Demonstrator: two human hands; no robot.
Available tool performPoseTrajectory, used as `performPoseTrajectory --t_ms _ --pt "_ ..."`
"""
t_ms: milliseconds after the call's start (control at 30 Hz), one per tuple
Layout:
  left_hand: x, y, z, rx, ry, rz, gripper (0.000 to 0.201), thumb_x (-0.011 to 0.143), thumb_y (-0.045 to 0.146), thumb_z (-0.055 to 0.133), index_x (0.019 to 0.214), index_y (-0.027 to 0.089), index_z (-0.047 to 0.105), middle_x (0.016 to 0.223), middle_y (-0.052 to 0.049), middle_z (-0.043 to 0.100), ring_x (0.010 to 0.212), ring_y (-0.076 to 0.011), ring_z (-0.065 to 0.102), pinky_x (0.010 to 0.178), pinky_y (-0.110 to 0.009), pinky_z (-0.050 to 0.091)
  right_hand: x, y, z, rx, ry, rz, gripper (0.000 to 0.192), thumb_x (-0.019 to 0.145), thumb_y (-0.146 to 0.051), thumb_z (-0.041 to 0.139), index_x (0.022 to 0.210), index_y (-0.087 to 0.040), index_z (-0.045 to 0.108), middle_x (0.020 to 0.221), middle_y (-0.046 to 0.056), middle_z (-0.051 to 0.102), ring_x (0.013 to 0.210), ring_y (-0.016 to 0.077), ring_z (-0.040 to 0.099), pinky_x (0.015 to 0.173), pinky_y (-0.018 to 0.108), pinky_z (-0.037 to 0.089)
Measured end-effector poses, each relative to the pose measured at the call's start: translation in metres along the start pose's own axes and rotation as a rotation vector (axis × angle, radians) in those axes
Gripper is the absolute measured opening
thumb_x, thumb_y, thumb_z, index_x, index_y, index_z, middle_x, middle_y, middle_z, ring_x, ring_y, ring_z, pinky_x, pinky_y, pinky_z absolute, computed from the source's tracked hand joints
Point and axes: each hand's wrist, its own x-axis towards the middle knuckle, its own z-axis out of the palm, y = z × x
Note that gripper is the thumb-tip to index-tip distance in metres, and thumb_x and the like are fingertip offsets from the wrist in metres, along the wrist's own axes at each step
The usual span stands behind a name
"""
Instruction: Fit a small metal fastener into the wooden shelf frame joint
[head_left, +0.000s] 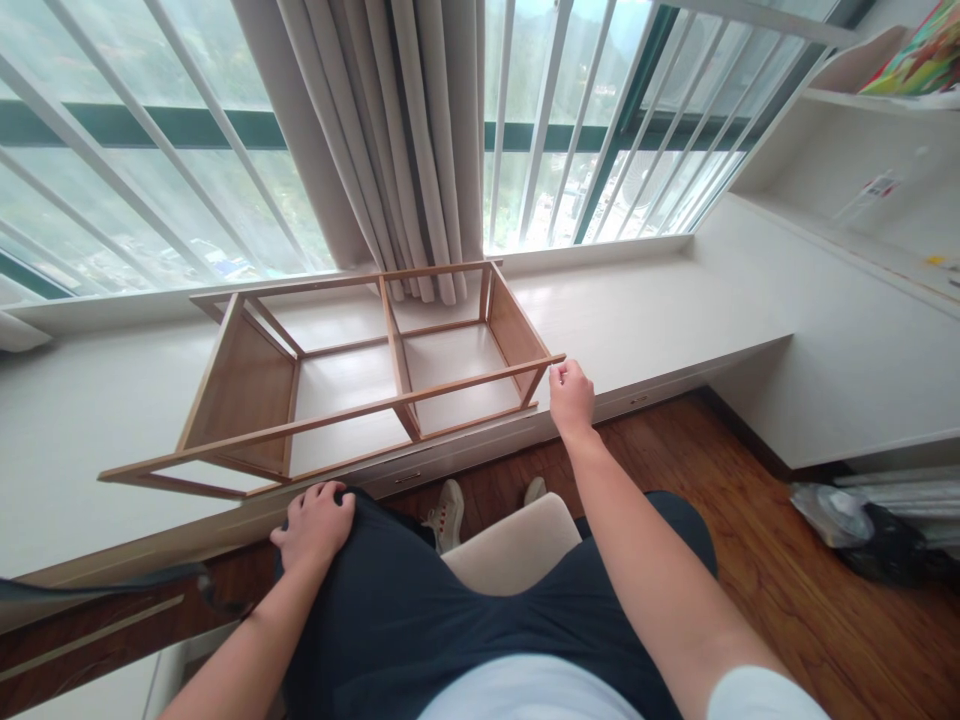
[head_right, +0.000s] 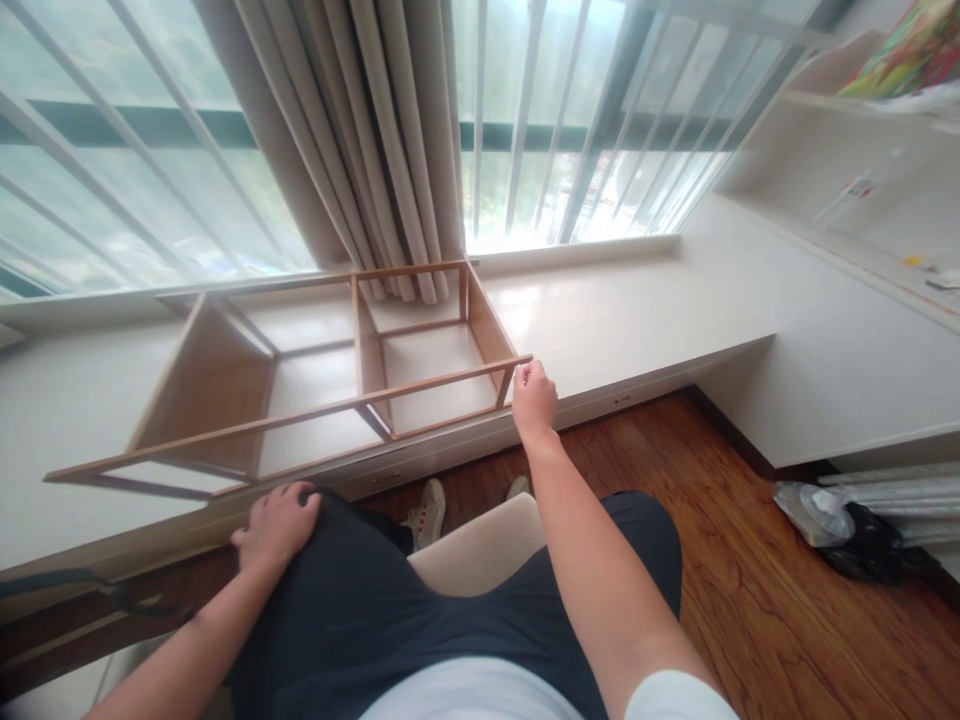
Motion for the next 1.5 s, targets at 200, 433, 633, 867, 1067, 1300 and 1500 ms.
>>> performPoseTrajectory --t_ms 200,433,633,867,1067,1300,1500 --pt "0.002 -0.001 0.002 0.003 0.001 0.005 0.047 0.097 0.048 0.033 0.126 0.03 0.066 0.155 -0.013 0.053 0.143 -0.0389 0.041 0.106 -0.07 0.038 0.004 0.0 0.004 0.446 -0.136 0.291 0.019 0.092 -0.033 0.062 0.077 -0.025 0.053 0.048 -0.008 0.047 0.045 0.0146 0.04 0.051 0.027 0.032" --pt "0.001 -0.001 0.002 0.004 -0.001 0.007 0.048 0.098 0.047 0.032 0.126 0.03 0.066 0.155 -0.013 0.053 0.143 -0.0386 0.041 0.106 -0.071 0.038 0.012 -0.005 -0.011 1.099 -0.485 0.642 0.022 0.1 -0.025 0.06 0.078 -0.021 0.058 0.041 -0.013 0.03 0.037 0.0082 0.02 0.044 0.021 0.031" --pt "0.001 0.0 0.0 -0.003 -0.003 0.004 0.047 0.097 0.047 0.034 0.126 0.029 0.067 0.154 -0.013 0.054 0.142 -0.0391 0.042 0.106 -0.071 0.038 0.015 -0.002 -0.017 1.37 -0.588 0.725 0.031 0.106 -0.011 0.046 0.079 -0.019 0.059 0.043 -0.013 0.022 0.036 0.0075 0.019 0.046 0.018 0.034" --pt "0.003 -0.003 0.004 -0.021 0.018 0.006 0.045 0.095 0.046 0.038 0.123 0.029 0.068 0.153 -0.014 0.055 0.141 -0.0392 0.043 0.107 -0.071 0.037 0.011 -0.001 -0.015 1.57 -0.621 0.835 0.038 0.111 -0.016 0.034 0.081 -0.021 0.057 0.041 -0.012 0.026 0.033 0.0083 0.023 0.042 0.018 0.035" --pt "0.002 -0.002 0.004 -0.012 0.016 0.009 0.046 0.096 0.047 0.036 0.124 0.029 0.067 0.153 -0.013 0.055 0.142 -0.0392 0.042 0.105 -0.072 0.038 0.004 -0.006 -0.012 1.378 -0.541 0.801 0.035 0.11 -0.022 0.04 0.078 -0.021 0.055 0.043 -0.01 0.033 0.036 0.0083 0.027 0.044 0.021 0.036" --pt "0.001 0.001 0.0 -0.013 0.0 0.001 0.045 0.095 0.046 0.037 0.125 0.029 0.067 0.153 -0.013 0.055 0.142 -0.0388 0.043 0.106 -0.072 0.038 -0.003 -0.009 -0.013 1.33 -0.547 0.733 0.034 0.109 -0.024 0.043 0.076 -0.021 0.053 0.046 -0.01 0.032 0.039 0.0087 0.027 0.048 0.021 0.038" --pt "0.0 0.002 0.0 -0.025 0.013 0.007 0.044 0.096 0.045 0.037 0.123 0.028 0.067 0.153 -0.014 0.055 0.141 -0.0393 0.043 0.106 -0.072 0.037 -0.011 0.002 -0.003 1.114 -0.45 0.522 0.027 0.1 -0.03 0.056 0.074 -0.022 0.055 0.048 -0.009 0.039 0.042 0.0098 0.032 0.051 0.024 0.038"
